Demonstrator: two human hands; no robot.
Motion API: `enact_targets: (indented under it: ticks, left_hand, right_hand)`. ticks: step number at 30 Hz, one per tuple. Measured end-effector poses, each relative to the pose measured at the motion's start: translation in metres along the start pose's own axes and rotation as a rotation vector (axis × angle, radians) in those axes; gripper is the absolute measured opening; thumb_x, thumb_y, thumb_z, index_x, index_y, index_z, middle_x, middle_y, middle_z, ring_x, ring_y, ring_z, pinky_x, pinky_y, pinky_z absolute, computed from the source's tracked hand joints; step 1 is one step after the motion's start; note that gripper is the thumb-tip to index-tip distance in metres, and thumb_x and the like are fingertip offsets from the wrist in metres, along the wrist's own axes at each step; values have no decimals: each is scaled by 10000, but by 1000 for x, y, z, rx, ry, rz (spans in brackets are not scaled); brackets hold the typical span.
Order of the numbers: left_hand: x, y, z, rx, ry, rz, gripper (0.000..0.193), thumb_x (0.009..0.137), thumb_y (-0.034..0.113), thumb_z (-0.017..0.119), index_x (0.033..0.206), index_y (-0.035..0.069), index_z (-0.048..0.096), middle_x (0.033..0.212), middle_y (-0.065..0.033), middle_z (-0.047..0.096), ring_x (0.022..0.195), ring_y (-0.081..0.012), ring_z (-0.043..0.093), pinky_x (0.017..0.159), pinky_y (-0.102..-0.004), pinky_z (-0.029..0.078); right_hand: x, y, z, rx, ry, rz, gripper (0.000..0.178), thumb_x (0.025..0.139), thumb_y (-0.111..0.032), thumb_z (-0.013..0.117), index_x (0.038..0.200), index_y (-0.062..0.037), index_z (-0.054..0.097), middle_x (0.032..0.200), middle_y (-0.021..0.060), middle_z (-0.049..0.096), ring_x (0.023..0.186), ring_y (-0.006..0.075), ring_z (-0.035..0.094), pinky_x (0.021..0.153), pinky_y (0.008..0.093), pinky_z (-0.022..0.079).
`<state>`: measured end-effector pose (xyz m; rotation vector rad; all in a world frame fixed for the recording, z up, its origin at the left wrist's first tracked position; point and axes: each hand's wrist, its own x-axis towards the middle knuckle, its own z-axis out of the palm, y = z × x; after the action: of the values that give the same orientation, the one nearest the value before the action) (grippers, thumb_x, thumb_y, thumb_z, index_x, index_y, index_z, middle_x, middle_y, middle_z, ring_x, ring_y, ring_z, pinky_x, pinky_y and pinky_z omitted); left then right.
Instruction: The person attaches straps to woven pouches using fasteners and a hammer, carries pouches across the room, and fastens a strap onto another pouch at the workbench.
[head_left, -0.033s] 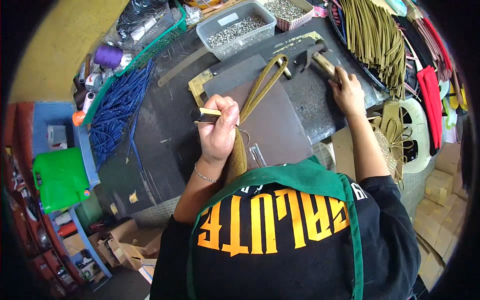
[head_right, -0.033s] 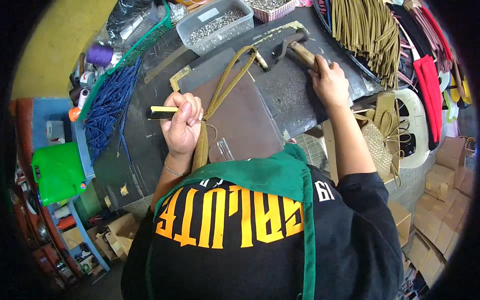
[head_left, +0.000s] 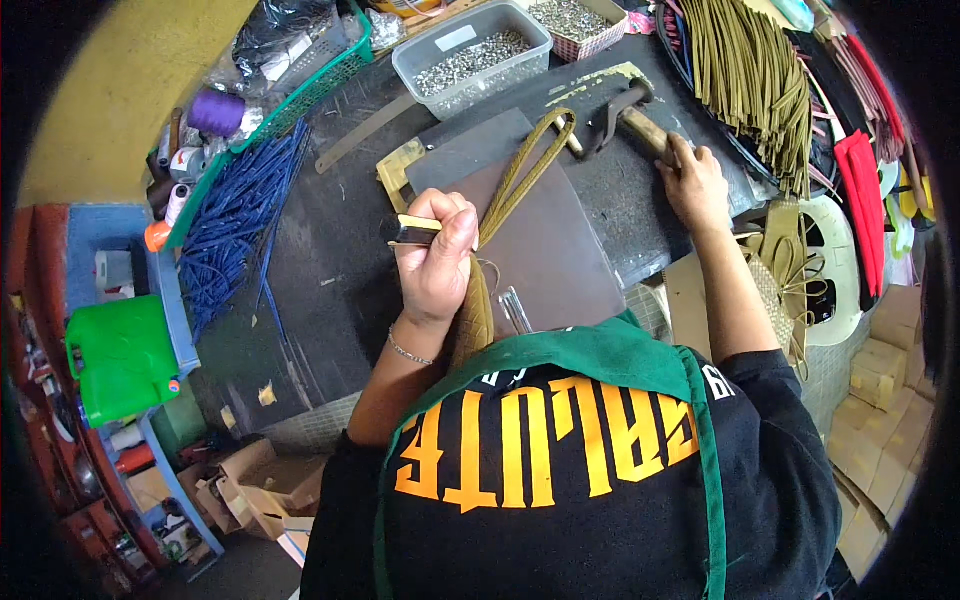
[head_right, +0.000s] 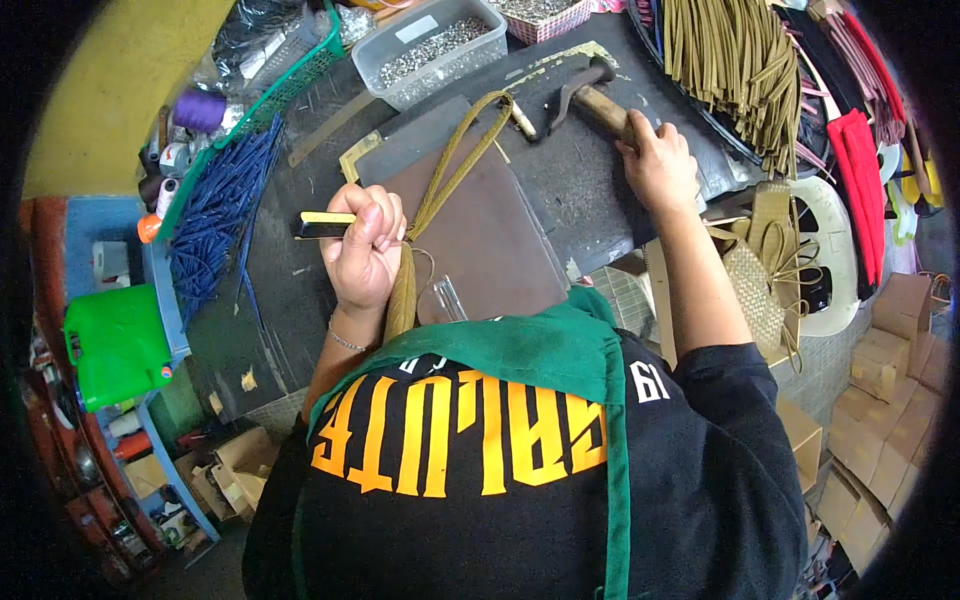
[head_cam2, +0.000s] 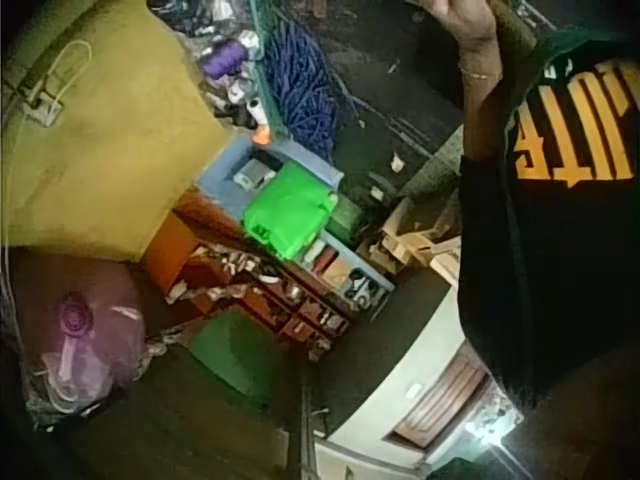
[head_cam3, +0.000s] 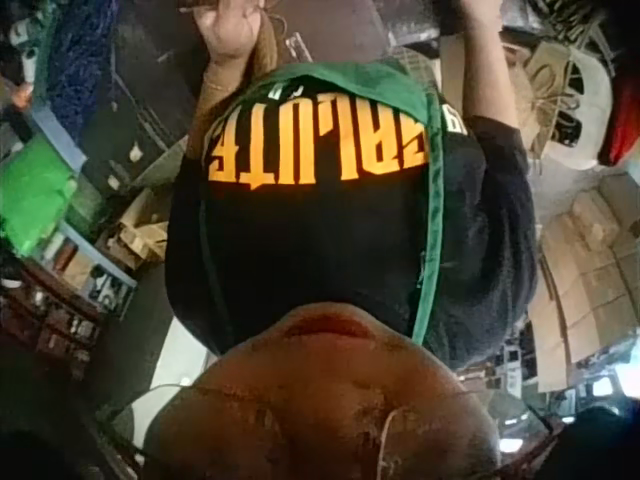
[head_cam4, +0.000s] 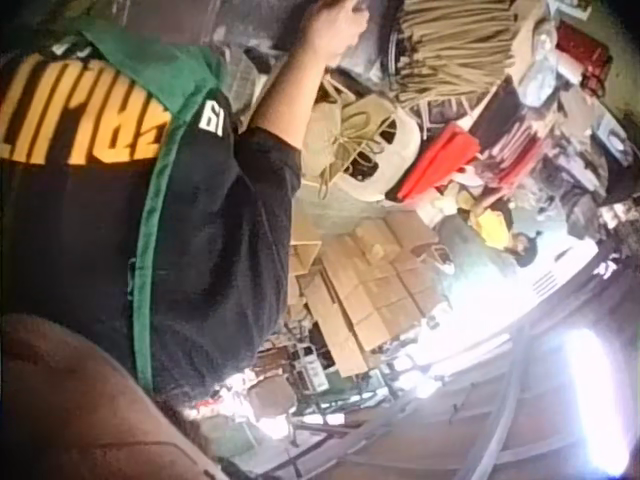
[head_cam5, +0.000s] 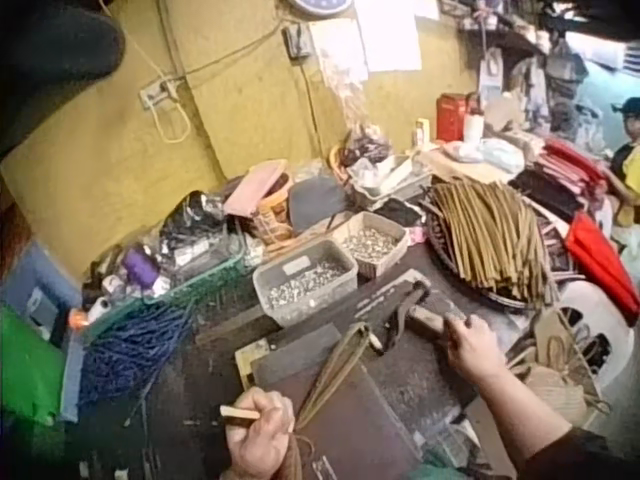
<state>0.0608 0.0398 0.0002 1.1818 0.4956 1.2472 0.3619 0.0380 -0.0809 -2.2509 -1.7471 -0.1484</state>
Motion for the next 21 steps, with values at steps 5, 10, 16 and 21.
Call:
enact_targets:
  ticks: [5, 10, 16, 21]
  left_hand:
    - [3, 1, 1, -9, 19, 8, 203, 868, 120, 463, 694, 74, 371, 577, 1, 335, 519, -77, 282, 468, -214, 237]
    - [4, 1, 3, 5, -19, 34, 187, 861, 121, 461, 706, 74, 369, 586, 1, 338, 525, -80, 289, 480, -213, 240]
    - [-1, -2, -2, -57, -3, 208, 139, 798, 92, 453, 700, 75, 356, 582, -6, 322, 531, -86, 289, 494, -221, 256]
    - [-6, 7, -7, -182, 71, 244, 119, 805, 86, 433, 708, 84, 363, 583, -1, 328, 532, -87, 296, 514, -226, 271]
  right_hand:
    - [1, -6, -4, -53, -41, -7, 455, 727, -262, 630, 1153, -195, 486, 946, 114, 502, 942, 313, 497, 704, 428, 462]
    - [4, -33, -35, 246, 232, -217, 507, 713, -174, 663, 1182, -125, 476, 1196, 141, 433, 1086, 325, 399, 910, 401, 352]
    - [0, -137, -69, 572, -9, -890, 364, 659, -262, 681, 976, -107, 593, 1001, 61, 521, 1018, 266, 450, 871, 449, 361]
    - [-7, -137, -55, 586, -161, -838, 249, 672, -240, 676, 887, -127, 623, 926, 25, 523, 950, 244, 448, 846, 381, 352]
